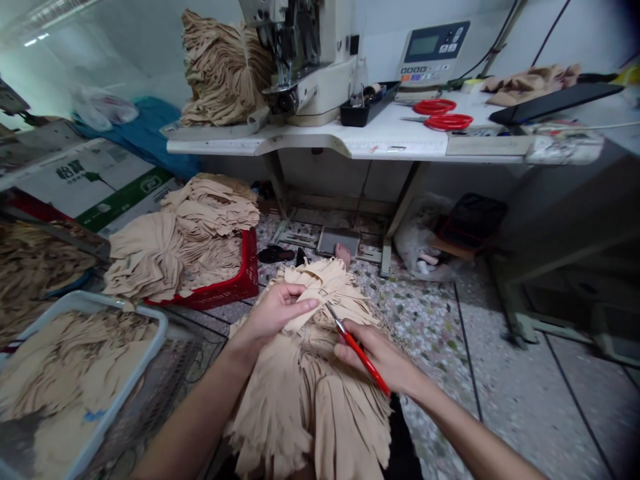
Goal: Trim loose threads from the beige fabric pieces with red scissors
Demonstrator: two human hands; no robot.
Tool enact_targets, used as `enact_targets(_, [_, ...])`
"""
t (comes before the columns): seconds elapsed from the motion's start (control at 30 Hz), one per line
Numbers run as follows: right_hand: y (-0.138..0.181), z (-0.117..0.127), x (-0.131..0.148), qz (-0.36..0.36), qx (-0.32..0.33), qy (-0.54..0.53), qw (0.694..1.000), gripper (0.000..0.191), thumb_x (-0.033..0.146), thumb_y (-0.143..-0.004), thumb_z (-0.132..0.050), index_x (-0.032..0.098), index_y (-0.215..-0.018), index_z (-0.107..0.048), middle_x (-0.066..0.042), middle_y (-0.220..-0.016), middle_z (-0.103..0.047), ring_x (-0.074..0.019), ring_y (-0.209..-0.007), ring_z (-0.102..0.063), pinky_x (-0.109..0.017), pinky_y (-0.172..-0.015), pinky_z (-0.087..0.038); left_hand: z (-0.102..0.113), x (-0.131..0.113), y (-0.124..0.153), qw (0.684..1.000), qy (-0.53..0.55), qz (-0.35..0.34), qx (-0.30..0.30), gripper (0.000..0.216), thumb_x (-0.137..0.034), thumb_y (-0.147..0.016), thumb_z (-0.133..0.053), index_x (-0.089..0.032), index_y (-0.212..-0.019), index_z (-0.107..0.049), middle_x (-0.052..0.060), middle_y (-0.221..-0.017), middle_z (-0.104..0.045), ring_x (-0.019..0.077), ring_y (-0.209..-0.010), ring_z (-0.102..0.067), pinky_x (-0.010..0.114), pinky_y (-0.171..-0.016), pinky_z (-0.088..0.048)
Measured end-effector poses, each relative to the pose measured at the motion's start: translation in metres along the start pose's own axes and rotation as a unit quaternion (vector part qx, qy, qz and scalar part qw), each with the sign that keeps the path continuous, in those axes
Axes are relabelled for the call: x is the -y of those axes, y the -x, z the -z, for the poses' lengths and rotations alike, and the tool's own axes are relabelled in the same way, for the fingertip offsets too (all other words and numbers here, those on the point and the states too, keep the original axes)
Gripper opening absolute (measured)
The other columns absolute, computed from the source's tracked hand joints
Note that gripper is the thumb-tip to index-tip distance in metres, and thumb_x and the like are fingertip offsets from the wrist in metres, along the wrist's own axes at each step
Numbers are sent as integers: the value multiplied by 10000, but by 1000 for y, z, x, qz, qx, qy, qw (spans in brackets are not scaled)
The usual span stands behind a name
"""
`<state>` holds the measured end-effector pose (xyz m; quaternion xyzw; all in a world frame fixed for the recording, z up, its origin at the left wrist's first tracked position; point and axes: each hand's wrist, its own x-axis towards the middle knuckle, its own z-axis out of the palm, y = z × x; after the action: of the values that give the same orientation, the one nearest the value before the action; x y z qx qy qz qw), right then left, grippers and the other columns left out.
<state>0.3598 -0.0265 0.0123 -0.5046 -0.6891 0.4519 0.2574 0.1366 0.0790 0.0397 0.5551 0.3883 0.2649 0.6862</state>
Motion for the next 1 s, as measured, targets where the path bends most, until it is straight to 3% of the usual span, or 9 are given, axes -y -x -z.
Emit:
enact_targets(0.13, [-7, -4, -5, -1, -12, -7, 1000, 393, 544, -950, -626, 209, -784, -503, 38, -692, -527, -145, -646, -480, -261, -602, -324, 1, 2, 2, 999, -21, 5, 32, 347, -408, -792, -831, -84, -892, -757, 59, -823, -714, 134, -683, -608, 213, -629, -437])
enact_targets(0.33, [-7, -12, -28, -80, -36, -42, 995, 563, 610, -799, -766, 200, -610, -429, 66, -569, -395, -112, -575, -332, -247, -526, -242, 5, 9, 3, 998, -30, 40, 31, 349, -417, -774, -843, -91, -856, -749, 49, -789, -692, 135, -680, -589, 226, -647, -435])
enact_targets(0.47, [4, -12, -35, -75, -29, -38, 996, 501, 601, -841, -727, 201, -675, -475, 56, -605, -441, -122, -588, -376, -253, -537, -255, 5, 14, 5, 998, -34, 36, 33, 343, -426, -800, -820, -99, -848, -730, 32, -785, -667, 122, -682, -576, 212, -640, -423])
enact_targets(0.73, [21, -7, -22, -36, 24, -14, 999, 420, 562, -967, -592, 214, -773, -461, 42, -688, -488, -138, -638, -463, -263, -597, -324, -1, 15, 5, 999, -41, 25, 4, 338, -411, -774, -842, -102, -830, -718, 31, -792, -664, 127, -696, -585, 206, -623, -443])
enact_targets(1.0, [10, -9, -15, -11, -10, -3, 1000, 365, 534, -959, -625, 218, -828, -499, 20, -733, -550, -161, -665, -504, -274, -613, -339, -9, 12, 5, 1000, -5, 29, 0, 312, -382, -799, -831, -102, -915, -753, 69, -878, -738, 148, -746, -645, 232, -696, -494])
